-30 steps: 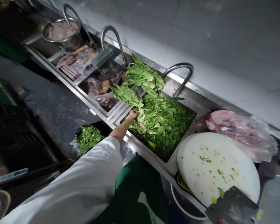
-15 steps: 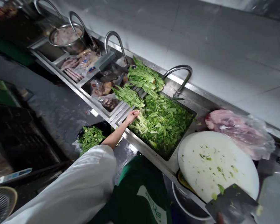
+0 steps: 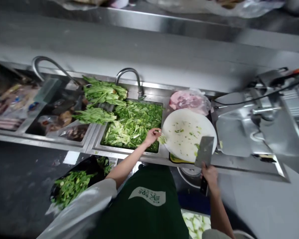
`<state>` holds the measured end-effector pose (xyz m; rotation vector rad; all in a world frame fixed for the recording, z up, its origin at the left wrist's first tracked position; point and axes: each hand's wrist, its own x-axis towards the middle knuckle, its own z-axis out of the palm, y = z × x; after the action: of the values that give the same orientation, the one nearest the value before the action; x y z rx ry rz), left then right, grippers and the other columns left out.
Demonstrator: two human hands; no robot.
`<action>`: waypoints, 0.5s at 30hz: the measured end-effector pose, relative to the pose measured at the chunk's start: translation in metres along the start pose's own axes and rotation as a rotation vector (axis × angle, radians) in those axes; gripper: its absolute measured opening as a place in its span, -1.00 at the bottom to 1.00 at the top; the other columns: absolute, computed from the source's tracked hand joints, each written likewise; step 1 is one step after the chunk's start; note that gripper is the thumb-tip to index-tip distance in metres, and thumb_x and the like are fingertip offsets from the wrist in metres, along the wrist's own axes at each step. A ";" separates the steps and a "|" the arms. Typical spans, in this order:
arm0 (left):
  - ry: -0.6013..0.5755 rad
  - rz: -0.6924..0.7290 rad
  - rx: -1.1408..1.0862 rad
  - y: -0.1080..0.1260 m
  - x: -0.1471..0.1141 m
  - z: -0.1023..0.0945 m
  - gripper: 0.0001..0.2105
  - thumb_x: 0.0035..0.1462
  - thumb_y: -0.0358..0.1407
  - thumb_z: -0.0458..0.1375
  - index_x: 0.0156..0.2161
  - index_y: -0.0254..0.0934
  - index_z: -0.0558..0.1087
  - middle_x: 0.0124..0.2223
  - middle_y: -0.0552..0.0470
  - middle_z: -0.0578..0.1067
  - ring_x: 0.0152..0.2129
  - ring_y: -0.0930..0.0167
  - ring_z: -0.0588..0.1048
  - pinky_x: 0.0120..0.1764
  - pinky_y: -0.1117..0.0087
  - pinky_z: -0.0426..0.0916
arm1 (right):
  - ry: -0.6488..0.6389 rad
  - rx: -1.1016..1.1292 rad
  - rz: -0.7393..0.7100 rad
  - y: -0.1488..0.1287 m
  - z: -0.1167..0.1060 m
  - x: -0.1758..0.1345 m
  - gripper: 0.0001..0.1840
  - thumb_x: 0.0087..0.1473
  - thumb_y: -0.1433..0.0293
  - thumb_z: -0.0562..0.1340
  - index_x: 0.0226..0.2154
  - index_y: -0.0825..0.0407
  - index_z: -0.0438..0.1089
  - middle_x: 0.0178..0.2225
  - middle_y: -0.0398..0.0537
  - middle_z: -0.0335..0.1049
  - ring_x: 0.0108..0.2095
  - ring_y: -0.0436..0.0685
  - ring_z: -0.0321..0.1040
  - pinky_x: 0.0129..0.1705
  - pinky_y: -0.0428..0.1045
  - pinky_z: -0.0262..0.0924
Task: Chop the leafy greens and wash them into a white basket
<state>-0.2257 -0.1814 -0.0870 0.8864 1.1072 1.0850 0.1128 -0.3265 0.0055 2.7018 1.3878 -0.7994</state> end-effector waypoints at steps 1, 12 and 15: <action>-0.056 0.005 0.058 -0.006 0.004 0.031 -0.73 0.05 -0.23 0.34 -0.15 -0.29 0.55 -0.51 0.11 0.46 -0.67 0.50 0.35 -0.54 0.44 0.34 | -0.009 -0.041 0.016 0.001 -0.002 0.001 -0.51 0.28 0.19 -0.01 -0.42 0.16 0.44 -0.60 0.14 0.38 -0.56 0.16 0.39 -0.43 0.00 0.23; 0.081 0.133 0.380 -0.033 0.007 0.053 -0.95 0.04 -0.42 0.22 -0.44 -0.30 0.47 -0.33 -0.04 0.53 -0.40 0.40 0.48 -0.24 0.37 0.39 | -0.045 -0.441 -0.272 -0.035 -0.001 -0.013 -0.57 0.42 0.24 -0.08 -0.02 0.19 0.33 -0.35 0.23 0.53 -0.31 0.26 0.54 -0.29 0.00 0.22; 0.051 0.104 0.397 -0.030 0.002 0.044 -0.98 0.01 -0.41 0.22 -0.43 -0.29 0.47 -0.37 0.02 0.52 -0.45 0.44 0.45 -0.29 0.44 0.35 | -0.134 -0.437 -0.369 -0.056 0.003 -0.005 -0.59 0.43 0.25 -0.11 -0.04 0.17 0.31 -0.33 0.22 0.53 -0.28 0.26 0.54 -0.29 -0.01 0.21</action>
<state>-0.1760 -0.1887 -0.1056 1.2448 1.3588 0.9914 0.0669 -0.2964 0.0179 2.0649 1.8038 -0.5833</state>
